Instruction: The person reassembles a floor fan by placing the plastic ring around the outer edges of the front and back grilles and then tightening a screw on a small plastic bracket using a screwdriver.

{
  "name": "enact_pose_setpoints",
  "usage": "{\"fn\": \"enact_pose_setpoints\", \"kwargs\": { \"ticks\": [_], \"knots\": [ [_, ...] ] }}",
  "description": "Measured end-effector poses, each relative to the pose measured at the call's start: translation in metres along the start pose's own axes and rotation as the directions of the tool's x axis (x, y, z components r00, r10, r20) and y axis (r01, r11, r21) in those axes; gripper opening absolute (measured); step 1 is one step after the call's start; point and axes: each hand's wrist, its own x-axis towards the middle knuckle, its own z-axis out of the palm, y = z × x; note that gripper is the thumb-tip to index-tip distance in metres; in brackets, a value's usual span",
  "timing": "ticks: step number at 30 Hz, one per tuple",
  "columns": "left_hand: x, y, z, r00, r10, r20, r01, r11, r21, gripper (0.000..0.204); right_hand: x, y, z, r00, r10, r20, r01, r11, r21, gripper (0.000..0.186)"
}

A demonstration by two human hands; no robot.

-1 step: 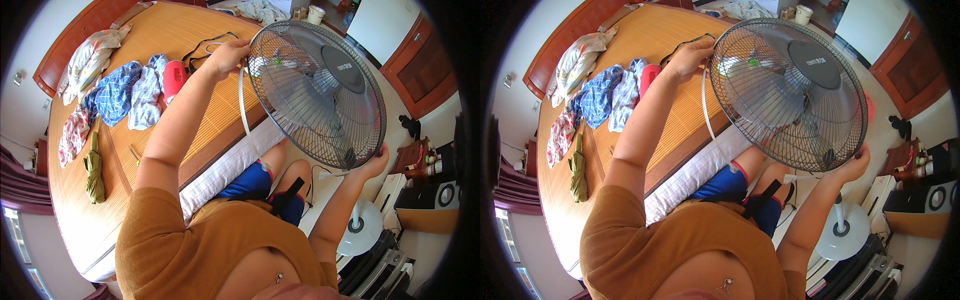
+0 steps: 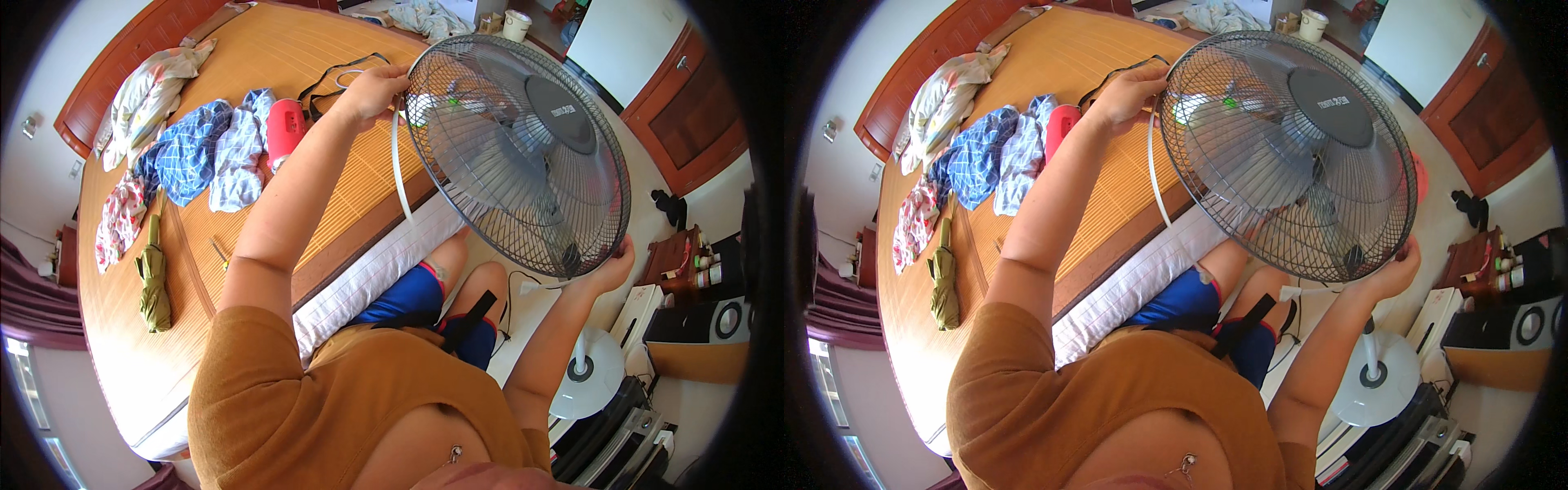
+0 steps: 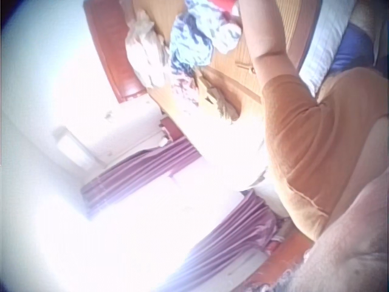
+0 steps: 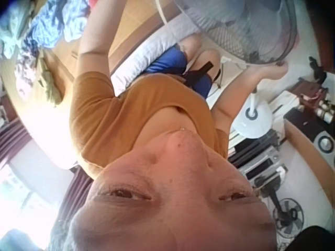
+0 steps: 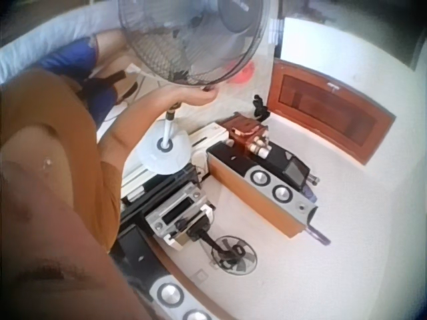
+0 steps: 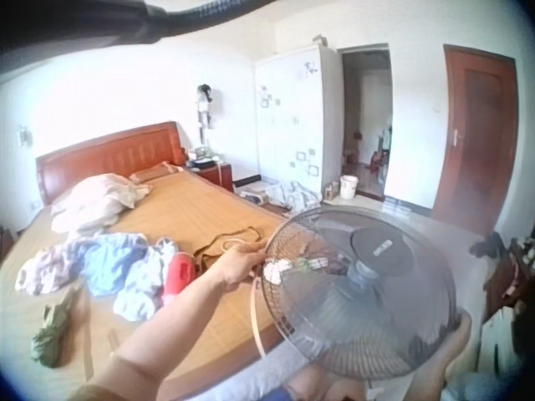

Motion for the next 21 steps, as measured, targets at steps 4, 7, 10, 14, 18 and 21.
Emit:
{"fn": "enact_pose_setpoints", "kwargs": {
  "ticks": [4, 7, 10, 14, 18, 21],
  "knots": [
    [0.004, -0.007, 0.000, 0.999, -0.006, -0.045, 0.001, 0.994, -0.113, 0.027, 0.000, 0.002, -0.002, 1.000, 0.017, 0.011, -0.016, 1.000, -0.011, 0.031],
    [0.003, -0.006, 0.002, 0.991, 0.016, -0.133, -0.024, 0.998, -0.058, 0.025, -0.007, -0.005, 0.005, 1.000, 0.025, -0.017, -0.025, 1.000, -0.009, 0.030],
    [0.003, -0.005, 0.003, 0.981, 0.037, -0.192, -0.032, 0.999, 0.032, 0.023, -0.001, -0.001, 0.002, 0.999, 0.031, -0.022, -0.030, 0.999, 0.019, 0.029],
    [0.001, -0.004, 0.006, 0.966, 0.106, -0.234, -0.069, 0.984, 0.163, 0.023, -0.002, -0.001, 0.003, 0.999, 0.035, -0.016, -0.034, 0.999, 0.039, 0.030],
    [0.000, -0.006, 0.006, 0.955, 0.175, -0.239, -0.121, 0.967, 0.226, 0.023, -0.012, -0.011, 0.008, 0.997, 0.080, 0.003, -0.080, 0.994, 0.075, 0.029],
    [-0.004, 0.000, 0.004, 0.963, 0.157, -0.220, -0.091, 0.954, 0.286, 0.023, -0.007, -0.005, 0.004, 1.000, -0.002, 0.008, 0.002, 1.000, 0.000, 0.029]
  ]
}}
